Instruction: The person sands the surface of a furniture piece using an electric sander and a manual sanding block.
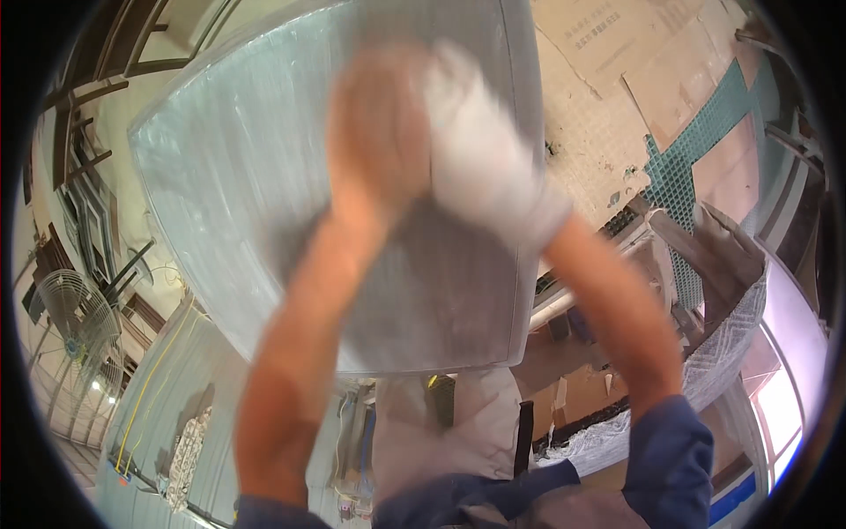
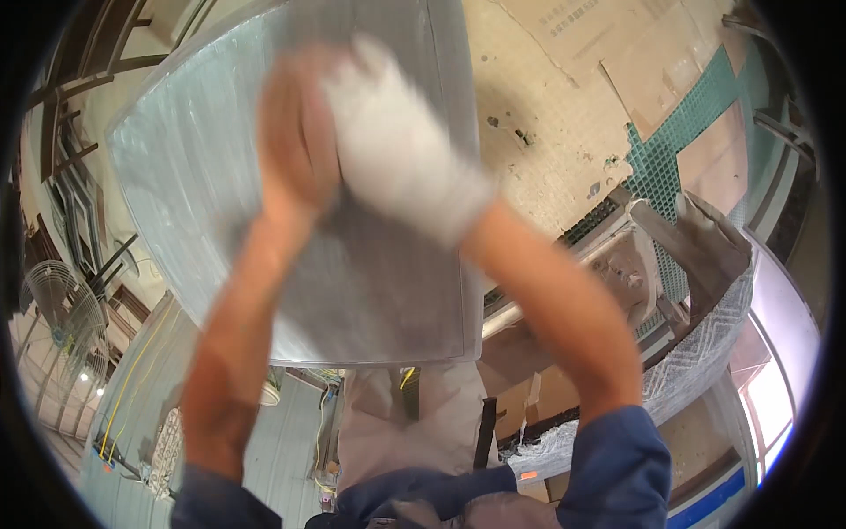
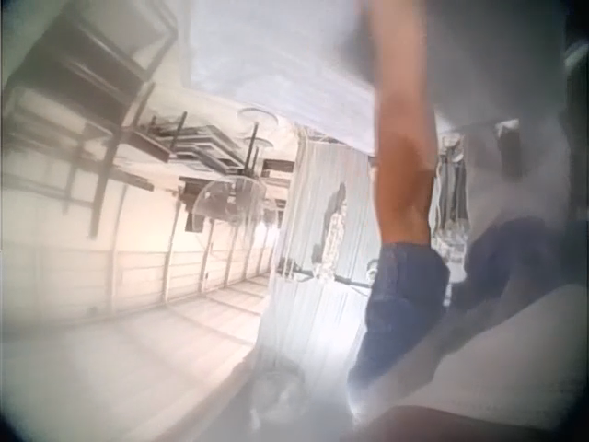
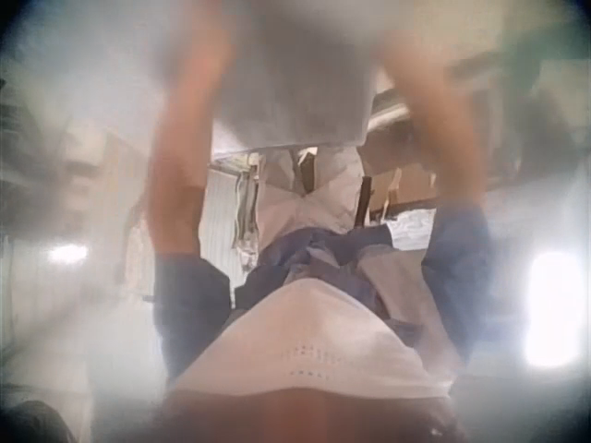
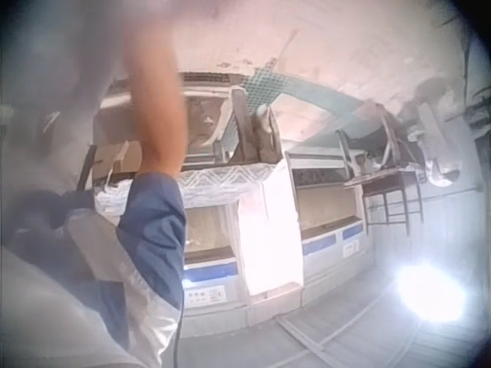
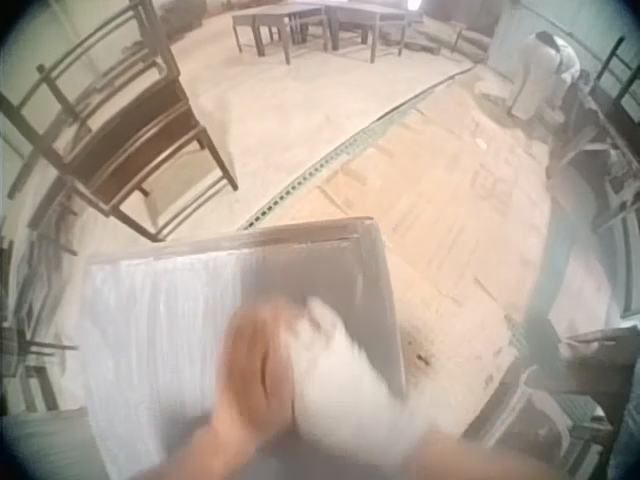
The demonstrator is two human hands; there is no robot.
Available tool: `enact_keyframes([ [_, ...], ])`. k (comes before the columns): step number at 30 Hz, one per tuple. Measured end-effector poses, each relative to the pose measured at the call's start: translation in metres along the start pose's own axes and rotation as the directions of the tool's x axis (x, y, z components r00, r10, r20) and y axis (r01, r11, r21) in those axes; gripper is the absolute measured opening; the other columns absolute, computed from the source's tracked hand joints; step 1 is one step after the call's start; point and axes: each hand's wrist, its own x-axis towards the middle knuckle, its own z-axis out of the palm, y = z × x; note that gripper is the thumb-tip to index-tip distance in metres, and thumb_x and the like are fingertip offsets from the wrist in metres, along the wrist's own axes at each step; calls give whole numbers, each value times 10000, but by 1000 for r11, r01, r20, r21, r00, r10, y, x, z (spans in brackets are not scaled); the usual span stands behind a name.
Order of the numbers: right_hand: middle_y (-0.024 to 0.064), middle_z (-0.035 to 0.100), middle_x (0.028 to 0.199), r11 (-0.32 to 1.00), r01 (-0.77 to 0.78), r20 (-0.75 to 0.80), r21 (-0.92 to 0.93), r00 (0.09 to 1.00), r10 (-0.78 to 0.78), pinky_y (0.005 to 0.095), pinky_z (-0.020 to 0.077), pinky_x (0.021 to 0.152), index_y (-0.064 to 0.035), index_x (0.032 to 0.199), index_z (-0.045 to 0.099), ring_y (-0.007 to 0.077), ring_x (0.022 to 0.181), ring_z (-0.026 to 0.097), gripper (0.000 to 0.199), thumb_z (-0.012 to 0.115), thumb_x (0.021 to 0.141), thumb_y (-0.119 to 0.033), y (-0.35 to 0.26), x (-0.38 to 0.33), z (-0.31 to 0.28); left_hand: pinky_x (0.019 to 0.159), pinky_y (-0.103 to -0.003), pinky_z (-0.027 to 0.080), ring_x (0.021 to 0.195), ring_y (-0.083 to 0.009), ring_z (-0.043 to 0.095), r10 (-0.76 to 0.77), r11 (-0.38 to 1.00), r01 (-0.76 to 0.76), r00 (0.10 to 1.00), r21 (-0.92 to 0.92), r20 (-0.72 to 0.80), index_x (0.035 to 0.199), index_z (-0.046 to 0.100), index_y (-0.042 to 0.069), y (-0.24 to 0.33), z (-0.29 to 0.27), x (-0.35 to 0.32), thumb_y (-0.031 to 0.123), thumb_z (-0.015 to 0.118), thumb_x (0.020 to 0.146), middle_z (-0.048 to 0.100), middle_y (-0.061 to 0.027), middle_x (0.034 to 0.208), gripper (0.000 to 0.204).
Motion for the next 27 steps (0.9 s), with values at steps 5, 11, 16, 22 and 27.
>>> enact_keyframes([
  [5,70,542,1558,756,-460,539,466,825,170,478,239,1310,-84,1504,515,226,1473,469,558,552,965,-226,-143,-227,2,1069,-559,436,1189,-334,653,-216,976,202,939,78,267,1253,707,140,120,-27,-207,296,431,1029,716,-120,1240,389],
  [11,204,651,1301,991,18,-45,132,999,-12,542,368,1205,19,1257,644,384,1307,562,454,599,817,-81,64,-18,-9,977,-515,470,1128,-400,636,100,985,-100,995,143,11,1189,674,-4,19,41,33,100,441,1049,699,-198,1214,291],
  [16,232,664,1174,991,81,-176,105,982,-62,536,414,1090,12,1163,650,427,1169,587,338,612,841,-86,66,-23,-22,1010,-494,456,1092,-435,620,139,986,-131,987,99,-77,1153,666,1,36,59,31,158,424,1058,671,-240,1161,305],
  [22,32,542,1559,826,-473,417,306,847,330,534,237,1300,-149,1516,508,227,1507,426,584,567,948,-277,-160,-306,-26,1097,-492,417,1238,-309,626,-65,996,81,938,-32,341,1337,652,121,176,-6,-247,246,477,997,682,-69,1323,402],
  [27,196,587,1444,986,-156,227,65,964,137,526,265,1292,-28,1354,603,350,1424,491,504,601,867,-161,-48,-181,-17,1073,-539,456,1208,-396,635,-9,998,3,993,58,118,1320,675,61,109,37,-138,128,461,1029,720,-146,1260,368],
])
